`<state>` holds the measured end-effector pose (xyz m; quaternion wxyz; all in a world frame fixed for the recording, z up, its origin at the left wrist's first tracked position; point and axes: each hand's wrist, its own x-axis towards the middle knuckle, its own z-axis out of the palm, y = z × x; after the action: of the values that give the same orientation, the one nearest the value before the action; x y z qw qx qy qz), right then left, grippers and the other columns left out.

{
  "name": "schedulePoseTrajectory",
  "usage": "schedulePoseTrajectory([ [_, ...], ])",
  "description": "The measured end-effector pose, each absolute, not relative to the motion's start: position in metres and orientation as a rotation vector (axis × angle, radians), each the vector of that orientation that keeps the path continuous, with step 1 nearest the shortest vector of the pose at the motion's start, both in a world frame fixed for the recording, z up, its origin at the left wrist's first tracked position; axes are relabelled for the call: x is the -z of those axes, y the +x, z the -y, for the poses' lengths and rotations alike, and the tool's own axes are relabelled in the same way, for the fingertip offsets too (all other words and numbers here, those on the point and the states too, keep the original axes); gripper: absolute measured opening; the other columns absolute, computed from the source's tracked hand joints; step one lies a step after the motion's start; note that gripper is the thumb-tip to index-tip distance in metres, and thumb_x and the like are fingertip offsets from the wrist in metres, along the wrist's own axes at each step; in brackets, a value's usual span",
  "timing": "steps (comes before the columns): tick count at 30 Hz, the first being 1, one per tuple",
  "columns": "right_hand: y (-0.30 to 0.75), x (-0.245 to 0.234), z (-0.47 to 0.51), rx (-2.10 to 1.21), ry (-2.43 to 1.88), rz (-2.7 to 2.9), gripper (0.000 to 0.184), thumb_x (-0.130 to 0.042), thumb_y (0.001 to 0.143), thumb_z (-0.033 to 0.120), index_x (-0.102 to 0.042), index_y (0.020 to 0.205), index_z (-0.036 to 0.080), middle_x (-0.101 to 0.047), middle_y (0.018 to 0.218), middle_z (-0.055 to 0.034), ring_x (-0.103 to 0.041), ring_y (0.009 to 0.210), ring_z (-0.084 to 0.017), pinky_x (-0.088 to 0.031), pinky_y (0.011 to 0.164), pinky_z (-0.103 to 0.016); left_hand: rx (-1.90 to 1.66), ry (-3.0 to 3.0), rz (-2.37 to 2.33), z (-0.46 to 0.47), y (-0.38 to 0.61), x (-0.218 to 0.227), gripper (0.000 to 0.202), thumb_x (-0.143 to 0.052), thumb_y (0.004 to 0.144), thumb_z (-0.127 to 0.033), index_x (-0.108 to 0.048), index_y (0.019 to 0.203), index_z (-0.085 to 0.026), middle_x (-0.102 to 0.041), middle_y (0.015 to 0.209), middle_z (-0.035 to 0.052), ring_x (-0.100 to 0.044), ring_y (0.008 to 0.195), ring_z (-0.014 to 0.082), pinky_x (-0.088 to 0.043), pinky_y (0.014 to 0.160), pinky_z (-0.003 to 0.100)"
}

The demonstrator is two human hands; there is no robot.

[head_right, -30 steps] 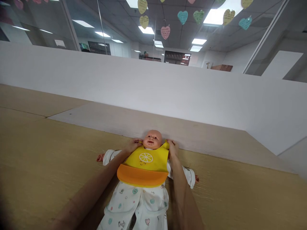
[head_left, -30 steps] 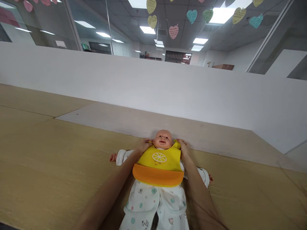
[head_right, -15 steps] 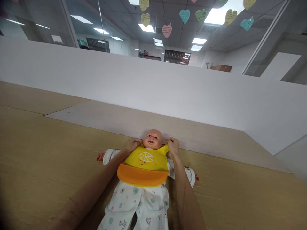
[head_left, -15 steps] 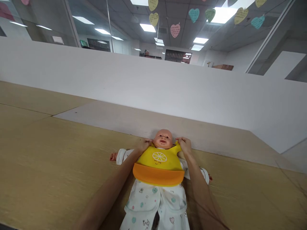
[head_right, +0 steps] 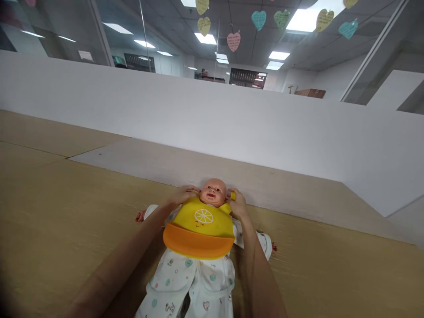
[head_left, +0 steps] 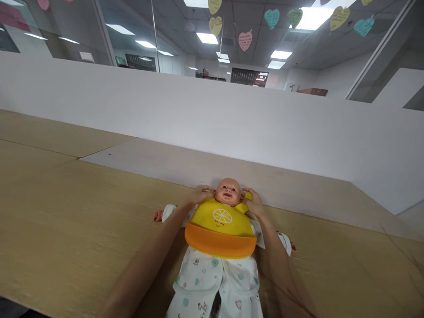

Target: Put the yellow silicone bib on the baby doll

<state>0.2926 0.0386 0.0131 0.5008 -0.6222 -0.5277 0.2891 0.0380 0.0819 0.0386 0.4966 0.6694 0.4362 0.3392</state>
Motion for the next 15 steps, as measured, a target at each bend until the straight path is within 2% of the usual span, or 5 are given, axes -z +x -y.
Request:
schedulePoseTrajectory([
  [2, 0.297, -0.017, -0.039, -0.652, -1.527, 1.274, 0.034, -0.052, 0.058, 0.017, -0.064, 0.088, 0.02, -0.066, 0.08, -0.0004, -0.06, 0.077, -0.018, -0.046, 0.076, -0.031, -0.758, 1.578, -0.983, -0.08, 0.034, -0.045, 0.029, -0.07, 0.058, -0.021, -0.072, 0.087, -0.017, -0.073, 0.096, 0.0046, -0.065, 0.084, 0.0198, -0.05, 0.07, 0.025],
  [6, 0.305, -0.027, -0.039, -0.589, -1.561, 1.265, 0.038, -0.045, 0.053, 0.011, -0.066, 0.084, 0.02, -0.067, 0.079, -0.0004, -0.059, 0.077, -0.017, -0.045, 0.079, -0.031, -0.625, 1.33, -0.914, -0.074, 0.027, -0.052, 0.048, -0.076, 0.055, -0.023, -0.067, 0.101, -0.017, -0.072, 0.08, 0.0027, -0.066, 0.07, 0.0194, -0.051, 0.067, 0.03],
  [12, 0.308, -0.037, -0.036, -0.599, -1.559, 1.245, 0.036, -0.042, 0.049, 0.012, -0.067, 0.075, 0.019, -0.068, 0.074, -0.0006, -0.058, 0.073, -0.016, -0.044, 0.075, -0.028, -0.632, 1.272, -0.907, -0.061, 0.031, -0.069, 0.046, -0.079, 0.056, -0.03, -0.065, 0.098, -0.017, -0.069, 0.075, 0.002, -0.064, 0.067, 0.0184, -0.049, 0.064, 0.03],
  [15, 0.307, -0.042, -0.035, -0.658, -1.514, 1.232, 0.037, -0.042, 0.051, 0.017, -0.067, 0.078, 0.018, -0.069, 0.08, -0.0023, -0.06, 0.074, -0.016, -0.045, 0.07, -0.026, -0.644, 1.273, -0.866, -0.054, 0.034, -0.079, 0.048, -0.078, 0.057, -0.032, -0.064, 0.099, -0.017, -0.07, 0.079, 0.0032, -0.063, 0.068, 0.0179, -0.048, 0.064, 0.029],
])
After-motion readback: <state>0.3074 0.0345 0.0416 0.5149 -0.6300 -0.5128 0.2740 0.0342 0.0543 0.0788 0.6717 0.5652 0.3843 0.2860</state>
